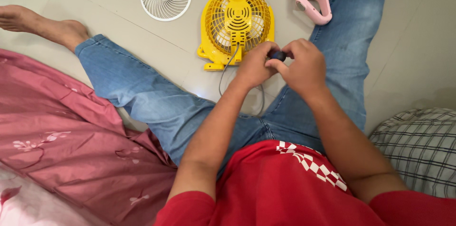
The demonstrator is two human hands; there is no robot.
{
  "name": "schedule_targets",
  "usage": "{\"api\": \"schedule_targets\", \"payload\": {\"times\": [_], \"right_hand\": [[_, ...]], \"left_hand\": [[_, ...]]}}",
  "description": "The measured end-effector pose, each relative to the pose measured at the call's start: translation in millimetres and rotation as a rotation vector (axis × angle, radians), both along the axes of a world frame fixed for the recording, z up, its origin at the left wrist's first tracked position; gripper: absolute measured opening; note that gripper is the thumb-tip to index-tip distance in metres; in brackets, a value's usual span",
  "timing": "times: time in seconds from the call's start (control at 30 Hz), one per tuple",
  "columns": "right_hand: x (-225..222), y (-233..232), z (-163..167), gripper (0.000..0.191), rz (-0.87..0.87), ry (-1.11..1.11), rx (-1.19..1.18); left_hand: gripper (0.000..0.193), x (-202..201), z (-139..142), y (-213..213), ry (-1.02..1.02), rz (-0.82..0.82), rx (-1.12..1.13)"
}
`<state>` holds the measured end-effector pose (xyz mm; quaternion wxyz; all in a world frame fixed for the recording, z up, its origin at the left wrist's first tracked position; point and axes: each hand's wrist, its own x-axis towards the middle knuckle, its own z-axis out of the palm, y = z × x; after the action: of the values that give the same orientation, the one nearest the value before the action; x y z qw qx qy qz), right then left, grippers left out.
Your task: The person lies on the floor with a small yellow desk fan on their lap and uses a screwdriver to unscrew the front grille nut and remove the front cover and blades. They then work on the rear of the fan, handle the power cord, and reposition the fan while continuing to unscrew components.
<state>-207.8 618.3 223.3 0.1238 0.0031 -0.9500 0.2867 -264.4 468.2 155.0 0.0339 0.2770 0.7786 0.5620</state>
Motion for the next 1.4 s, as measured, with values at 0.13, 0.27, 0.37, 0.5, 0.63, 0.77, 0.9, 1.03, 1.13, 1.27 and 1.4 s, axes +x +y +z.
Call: {"api": "schedule_targets", "payload": {"times": [0.13, 0.27, 0.37, 0.5, 0.63, 0.77, 0.9, 1.03, 1.13, 1.27, 1.4], "right_hand": [[1, 6, 4, 0.038, 0.3, 0.223, 0.009], [3, 9, 12, 0.047, 0.378, 0.192, -0.118], [5, 5, 13, 0.049, 0.256, 0.216, -0.121], [3, -1, 6, 0.047, 0.051, 0.076, 0.009], [3, 2, 2, 0.034, 0.206, 0.244, 0.059], [5, 9, 10, 0.038, 0.292, 0.2, -0.022], [6, 8, 20, 0.051, 0.345, 0.329, -0.034], [2, -1, 18, 0.052, 0.09, 0.144, 0.076], [0, -3, 17, 0.039, 0.109, 0.072, 0.082], [-1, 0, 26, 0.036, 0.304, 0.228, 0.114], [2, 1, 35, 0.045, 0.412, 0.303, 0.02]], "left_hand": [[0.055, 3, -11, -3, 0.045, -0.095, 0.145], [0.032, 3, -32, -1, -0.072, -0.055, -0.063], [0.044, 3, -34, 2, -0.046, 0.015, 0.053], [0.04, 1, -18, 5, -0.097, 0.049, -0.091], [0.053, 3, -8, 2, -0.05, -0.031, 0.063], [0.042, 2, -18, -2, 0.005, -0.073, -0.051], [0.037, 0, -23, -1, -0.043, -0.018, 0.005], [0.039, -1, -14, 1, -0.103, 0.025, -0.07], [0.047, 1, -10, -1, -0.04, 0.03, -0.073], [0.053, 2, -19, -5, 0.009, -0.088, 0.02], [0.038, -2, -27, -6, -0.062, -0.071, -0.037]]}}
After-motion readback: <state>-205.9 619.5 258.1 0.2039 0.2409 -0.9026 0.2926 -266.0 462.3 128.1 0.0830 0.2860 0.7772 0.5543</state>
